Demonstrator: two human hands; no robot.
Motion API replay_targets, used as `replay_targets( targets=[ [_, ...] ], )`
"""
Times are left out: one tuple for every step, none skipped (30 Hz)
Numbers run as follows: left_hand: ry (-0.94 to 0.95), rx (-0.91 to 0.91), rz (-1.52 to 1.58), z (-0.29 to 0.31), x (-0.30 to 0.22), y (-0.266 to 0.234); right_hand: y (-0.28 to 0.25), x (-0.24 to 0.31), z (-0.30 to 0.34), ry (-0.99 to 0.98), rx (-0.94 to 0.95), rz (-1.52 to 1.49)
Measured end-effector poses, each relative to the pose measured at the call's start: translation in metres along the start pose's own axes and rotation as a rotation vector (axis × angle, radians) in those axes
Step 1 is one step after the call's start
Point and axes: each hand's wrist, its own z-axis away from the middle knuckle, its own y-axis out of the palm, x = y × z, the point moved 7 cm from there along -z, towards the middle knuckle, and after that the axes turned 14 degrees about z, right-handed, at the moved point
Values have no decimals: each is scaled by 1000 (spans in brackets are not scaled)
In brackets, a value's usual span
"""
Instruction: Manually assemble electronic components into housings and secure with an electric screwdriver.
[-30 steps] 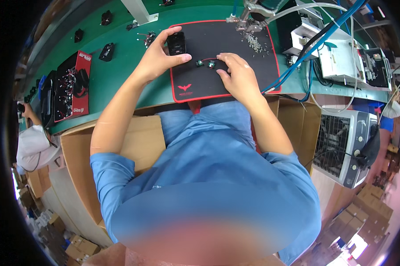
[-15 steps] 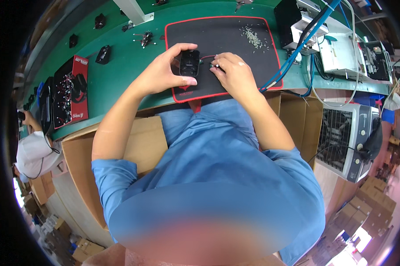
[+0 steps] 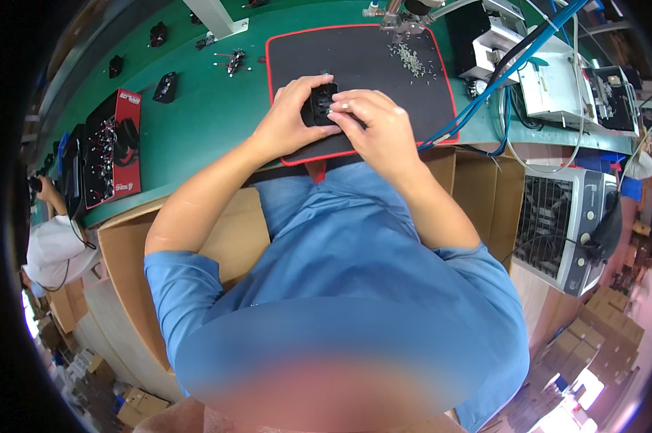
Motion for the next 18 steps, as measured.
replay_targets(
  targets=[
    [48, -7, -111, 0, -2, 2, 2, -1, 0, 2, -1, 0],
    [40, -13, -81, 1, -1, 5, 3, 2, 0, -40, 2, 101],
    [37, -12, -82, 1, -1, 6, 6, 4, 0, -82, 6, 199],
    [38, -17, -91, 0, -1, 6, 8, 3, 2, -88, 0, 207],
    [38, -23, -101, 0, -1, 5, 8, 4, 2, -86, 1, 205],
    [37, -23, -101, 0, -1, 6, 7, 5, 2, -74, -6, 230],
    [38, -29, -110, 1, -2, 6, 6, 5, 2, -62, -14, 255],
    [39, -36, -119, 1, -2, 5, 7, 5, 2, -61, -14, 255],
    [39, -34, -119, 1, -2, 6, 8, 5, 2, -53, -8, 243],
    [61, -40, -123, 1, -4, 5, 10, 5, 2, -45, -3, 230],
    [82, -46, -127, 1, -5, 5, 10, 6, 2, -43, -4, 230],
    [83, -44, -127, 1, -5, 5, 11, 6, 2, -37, -11, 238],
    [86, -54, -132, 1, -6, 5, 10, 7, 2, -31, -17, 245],
    [89, -65, -137, 1, -6, 4, 10, 7, 1, -29, -18, 246],
    [89, -64, -138, 2, -5, 5, 11, 7, 1, -7, 4, 239],
    [94, -74, -150, 2, -4, 4, 12, 6, 1, 16, 25, 232],
    [99, -84, -163, 2, -4, 4, 11, 6, 0, 16, 24, 232],
    [99, -82, -163, 2, -4, 4, 11, 5, 1, 28, 37, 239]
  ],
)
